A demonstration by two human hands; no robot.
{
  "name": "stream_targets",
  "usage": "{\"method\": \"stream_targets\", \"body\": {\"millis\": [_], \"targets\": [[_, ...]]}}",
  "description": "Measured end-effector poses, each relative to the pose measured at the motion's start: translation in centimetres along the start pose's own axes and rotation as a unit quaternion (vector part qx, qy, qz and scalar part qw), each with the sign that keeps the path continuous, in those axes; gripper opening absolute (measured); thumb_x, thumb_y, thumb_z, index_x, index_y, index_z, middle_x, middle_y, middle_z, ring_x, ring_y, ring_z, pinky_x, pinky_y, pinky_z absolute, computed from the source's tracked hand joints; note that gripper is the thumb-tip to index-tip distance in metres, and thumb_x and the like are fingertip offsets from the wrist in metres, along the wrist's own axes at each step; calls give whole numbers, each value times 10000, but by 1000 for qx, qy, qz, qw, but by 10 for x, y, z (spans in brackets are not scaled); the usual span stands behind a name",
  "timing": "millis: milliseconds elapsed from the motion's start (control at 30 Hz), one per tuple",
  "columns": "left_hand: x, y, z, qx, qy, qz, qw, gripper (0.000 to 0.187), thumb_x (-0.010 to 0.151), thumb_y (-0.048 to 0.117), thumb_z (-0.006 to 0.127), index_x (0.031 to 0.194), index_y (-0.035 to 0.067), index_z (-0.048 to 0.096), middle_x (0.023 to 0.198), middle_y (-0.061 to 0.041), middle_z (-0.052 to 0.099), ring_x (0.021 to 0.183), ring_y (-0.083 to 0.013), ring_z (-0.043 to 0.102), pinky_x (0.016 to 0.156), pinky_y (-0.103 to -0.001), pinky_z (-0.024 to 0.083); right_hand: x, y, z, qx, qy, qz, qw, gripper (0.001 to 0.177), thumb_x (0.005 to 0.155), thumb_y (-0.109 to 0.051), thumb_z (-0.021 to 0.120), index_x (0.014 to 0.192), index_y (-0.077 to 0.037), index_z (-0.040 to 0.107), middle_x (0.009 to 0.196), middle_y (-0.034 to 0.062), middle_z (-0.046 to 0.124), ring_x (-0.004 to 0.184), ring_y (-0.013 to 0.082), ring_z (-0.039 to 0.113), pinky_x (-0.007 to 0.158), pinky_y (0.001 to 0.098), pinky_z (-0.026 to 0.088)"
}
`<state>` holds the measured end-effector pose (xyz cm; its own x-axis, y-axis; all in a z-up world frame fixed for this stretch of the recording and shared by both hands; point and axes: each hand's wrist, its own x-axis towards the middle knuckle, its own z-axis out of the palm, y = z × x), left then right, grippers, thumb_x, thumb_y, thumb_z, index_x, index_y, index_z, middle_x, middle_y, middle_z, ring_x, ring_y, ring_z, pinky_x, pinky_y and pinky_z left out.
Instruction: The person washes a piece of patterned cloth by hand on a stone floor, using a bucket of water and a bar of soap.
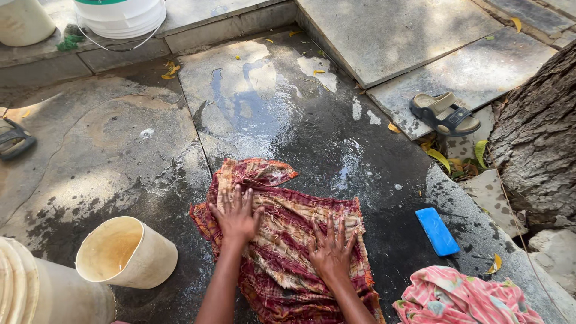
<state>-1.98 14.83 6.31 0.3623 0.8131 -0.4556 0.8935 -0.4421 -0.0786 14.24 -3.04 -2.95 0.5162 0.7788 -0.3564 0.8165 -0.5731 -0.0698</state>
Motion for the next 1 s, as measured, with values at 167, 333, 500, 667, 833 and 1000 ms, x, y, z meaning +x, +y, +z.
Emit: {"method": "stream_targets", "body": {"millis": [167,333,500,667,833,1000], "targets": [[-47,87,68,-81,26,163,983,863,1001,703,93,1630,121,-3,1687,-153,-169,1510,-332,-258,1173,-649,-177,9,6,20,-11,53,-18,998,621,1028,-556,170,1625,-413,76,1706,35,-192,1553,327,-192,1185,683,-130],[-23,58,81,-7,61,323,944,801,977,723,91,1630,258,75,1720,-31,-39,1568,-252,-127,1248,-577,-141,14,5,28,-18,-27,6,999,710,1015,-637,238,1640,-388,10,1691,38,-240,1530,304,-236,1182,653,-149],[30,20,59,74,119,176,974,712,996,676,234,1598,311,132,1682,28,48,1551,-375,3,1195,-670,2,10,3,18,-11,26,-9,1000,600,1064,-544,204,1617,-407,19,1688,29,-236,1541,316,-210,1176,663,-152],[26,37,98,-221,287,92,928,596,932,361,618,1459,158,427,1496,-182,401,1241,-298,525,1090,-550,412,5,2,8,24,24,-6,999,637,1040,-588,223,1624,-402,48,1686,28,-216,1540,311,-190,1186,652,-146],[39,60,74,-306,147,-66,938,653,928,185,690,1505,61,411,1268,-216,507,813,-216,634,698,-362,588,10,7,23,4,52,-15,999,615,1047,-567,243,1621,-386,116,1691,25,-190,1539,307,-200,1201,652,-111],[10,78,82,-308,148,93,935,234,959,58,597,1180,59,673,1074,-150,591,782,-160,532,643,-342,594,28,15,45,80,160,-21,984,543,1050,-530,231,1571,-380,259,1705,16,124,1553,313,90,1233,645,-42]]}}
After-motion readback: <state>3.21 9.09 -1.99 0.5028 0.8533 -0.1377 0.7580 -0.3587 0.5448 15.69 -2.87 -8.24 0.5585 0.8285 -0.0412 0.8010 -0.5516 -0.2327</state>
